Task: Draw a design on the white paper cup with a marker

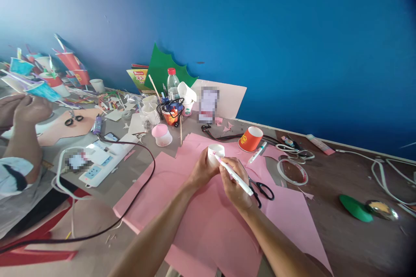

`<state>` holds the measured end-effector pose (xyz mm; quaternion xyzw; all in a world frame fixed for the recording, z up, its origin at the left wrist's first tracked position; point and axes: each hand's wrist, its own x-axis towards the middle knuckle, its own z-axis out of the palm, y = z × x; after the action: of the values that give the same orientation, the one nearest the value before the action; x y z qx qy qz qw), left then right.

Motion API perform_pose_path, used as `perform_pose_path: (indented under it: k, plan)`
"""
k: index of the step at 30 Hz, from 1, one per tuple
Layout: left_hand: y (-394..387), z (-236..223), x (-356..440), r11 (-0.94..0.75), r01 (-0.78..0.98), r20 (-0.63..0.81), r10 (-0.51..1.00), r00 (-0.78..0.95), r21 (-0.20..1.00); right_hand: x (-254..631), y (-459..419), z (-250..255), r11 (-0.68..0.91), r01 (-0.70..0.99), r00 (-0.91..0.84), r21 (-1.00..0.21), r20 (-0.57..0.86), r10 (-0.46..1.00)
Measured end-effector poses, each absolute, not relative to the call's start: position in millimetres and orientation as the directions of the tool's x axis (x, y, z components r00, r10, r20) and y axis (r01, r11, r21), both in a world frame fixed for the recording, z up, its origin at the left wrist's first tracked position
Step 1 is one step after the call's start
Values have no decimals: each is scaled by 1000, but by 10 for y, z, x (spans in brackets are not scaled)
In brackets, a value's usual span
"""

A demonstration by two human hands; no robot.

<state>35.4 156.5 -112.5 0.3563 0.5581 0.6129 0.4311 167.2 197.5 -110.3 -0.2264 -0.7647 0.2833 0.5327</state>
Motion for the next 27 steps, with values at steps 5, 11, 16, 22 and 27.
perform_pose_path:
  k: [5,11,16,22,27]
  plan:
    - [1575,-1174,339,0,-60,-23,925,-379,998,1672,1978,-1103,751,40,-332,-659,700,632]
    - [1570,-1189,324,3,-55,-24,924,-382,999,1662,1979,-1093,731,39,-331,-681,682,652]
    - [1579,-1189,315,-1,-94,-36,919,-392,996,1682,1981,-1128,688,-9,-326,-726,652,684]
    - [1594,-1216,300,-43,-170,-18,939,-343,984,1699,1973,-1120,615,-56,-269,-787,605,749]
    - [1608,-1255,276,-113,-314,15,954,-300,943,1694,1973,-1087,555,-67,-223,-829,554,802]
